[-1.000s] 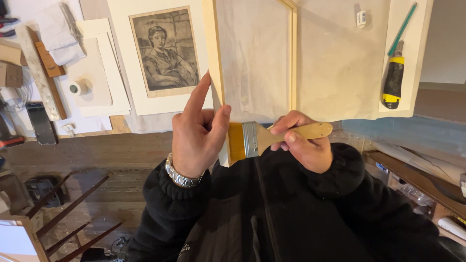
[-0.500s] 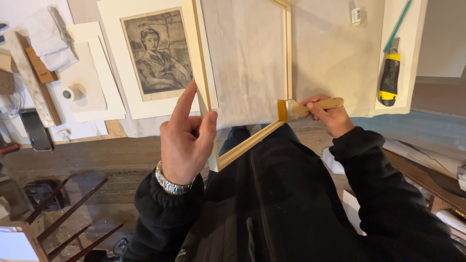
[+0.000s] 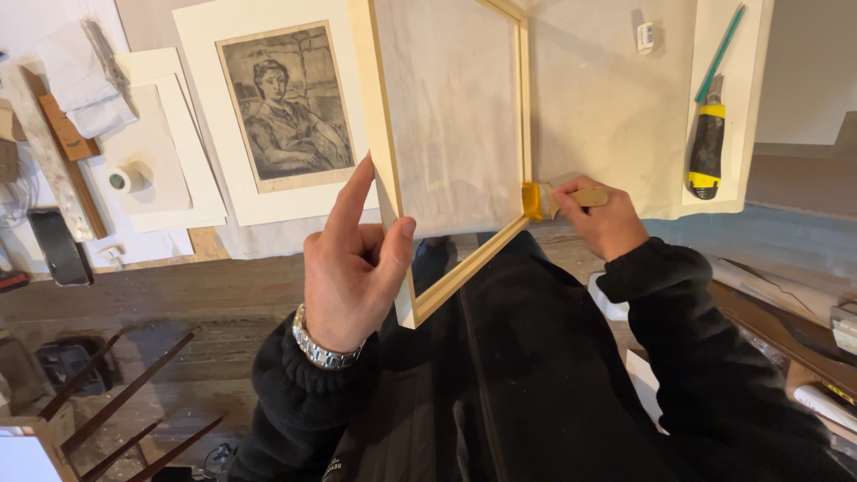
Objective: Cleaning a frame, placing artwork inside, and securing the backing board.
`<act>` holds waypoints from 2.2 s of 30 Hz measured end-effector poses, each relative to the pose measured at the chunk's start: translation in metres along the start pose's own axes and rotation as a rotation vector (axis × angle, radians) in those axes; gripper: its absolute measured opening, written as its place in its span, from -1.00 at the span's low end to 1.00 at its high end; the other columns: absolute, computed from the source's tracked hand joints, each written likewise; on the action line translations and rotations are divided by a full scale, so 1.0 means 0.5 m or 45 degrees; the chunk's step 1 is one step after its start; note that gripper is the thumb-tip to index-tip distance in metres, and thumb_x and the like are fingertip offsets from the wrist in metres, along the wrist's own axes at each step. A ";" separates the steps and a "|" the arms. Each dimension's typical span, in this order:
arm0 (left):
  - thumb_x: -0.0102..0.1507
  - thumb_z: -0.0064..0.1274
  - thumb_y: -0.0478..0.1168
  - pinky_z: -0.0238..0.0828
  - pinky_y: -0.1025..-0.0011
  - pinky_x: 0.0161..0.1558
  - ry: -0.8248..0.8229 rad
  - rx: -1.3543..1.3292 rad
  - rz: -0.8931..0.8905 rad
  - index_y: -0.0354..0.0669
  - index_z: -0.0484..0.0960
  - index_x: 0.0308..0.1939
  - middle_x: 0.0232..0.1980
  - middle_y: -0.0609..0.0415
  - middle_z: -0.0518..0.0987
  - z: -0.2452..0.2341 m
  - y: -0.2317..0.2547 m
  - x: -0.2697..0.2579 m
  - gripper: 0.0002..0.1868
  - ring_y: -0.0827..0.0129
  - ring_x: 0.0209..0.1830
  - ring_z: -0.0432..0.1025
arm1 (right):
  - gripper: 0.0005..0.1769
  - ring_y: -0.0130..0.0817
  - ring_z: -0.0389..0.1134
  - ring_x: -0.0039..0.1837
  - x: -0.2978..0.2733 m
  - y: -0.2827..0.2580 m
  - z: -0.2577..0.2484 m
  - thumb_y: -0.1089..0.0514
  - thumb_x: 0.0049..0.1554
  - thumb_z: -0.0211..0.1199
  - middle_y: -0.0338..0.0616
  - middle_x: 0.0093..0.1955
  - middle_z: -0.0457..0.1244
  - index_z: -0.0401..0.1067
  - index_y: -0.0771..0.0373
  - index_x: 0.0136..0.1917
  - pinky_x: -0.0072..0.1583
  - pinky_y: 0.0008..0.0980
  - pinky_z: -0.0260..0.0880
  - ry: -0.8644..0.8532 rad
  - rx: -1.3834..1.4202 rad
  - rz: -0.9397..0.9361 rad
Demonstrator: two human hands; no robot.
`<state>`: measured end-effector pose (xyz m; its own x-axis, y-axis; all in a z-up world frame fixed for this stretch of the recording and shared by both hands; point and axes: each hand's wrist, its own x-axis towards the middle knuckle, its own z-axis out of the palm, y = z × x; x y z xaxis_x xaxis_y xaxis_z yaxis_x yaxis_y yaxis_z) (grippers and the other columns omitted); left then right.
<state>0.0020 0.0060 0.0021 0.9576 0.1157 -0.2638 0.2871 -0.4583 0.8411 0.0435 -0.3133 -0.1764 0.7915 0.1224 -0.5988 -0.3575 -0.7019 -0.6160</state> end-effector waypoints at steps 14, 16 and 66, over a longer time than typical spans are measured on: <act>0.35 0.06 -0.25 0.25 0.59 -0.57 -0.030 -0.026 -0.043 -0.26 0.13 0.58 -0.69 0.16 0.52 -0.003 0.009 0.001 -0.26 0.63 -0.73 0.38 | -0.80 -0.55 0.35 -0.19 -0.016 -0.201 -0.057 0.12 0.44 0.18 -0.16 -0.12 0.36 0.41 0.32 0.16 -0.16 -0.59 0.36 -0.164 1.318 -0.878; 0.35 0.05 -0.25 0.23 0.57 -0.58 -0.034 -0.007 -0.066 -0.25 0.13 0.57 -0.71 0.16 0.51 -0.004 0.011 0.002 -0.27 0.63 -0.74 0.36 | -0.78 -0.58 0.33 -0.15 -0.022 -0.231 -0.031 0.11 0.49 0.19 -0.16 -0.14 0.34 0.40 0.34 0.16 -0.08 -0.61 0.35 -0.358 1.450 -0.857; 0.36 0.05 -0.21 0.19 0.52 -0.58 0.087 -0.012 -0.079 -0.23 0.22 0.55 -0.72 0.16 0.42 -0.013 -0.033 -0.007 -0.31 0.58 -0.75 0.26 | -0.74 -0.59 0.29 -0.16 0.337 -0.044 -0.101 0.05 0.46 0.17 -0.21 -0.12 0.36 0.47 0.29 0.06 -0.14 -0.52 0.31 0.239 0.223 -0.721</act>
<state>-0.0060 0.0187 -0.0077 0.9374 0.2033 -0.2828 0.3455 -0.4405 0.8286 0.2096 -0.3128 -0.2379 0.9500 0.3056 -0.0641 0.0800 -0.4366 -0.8961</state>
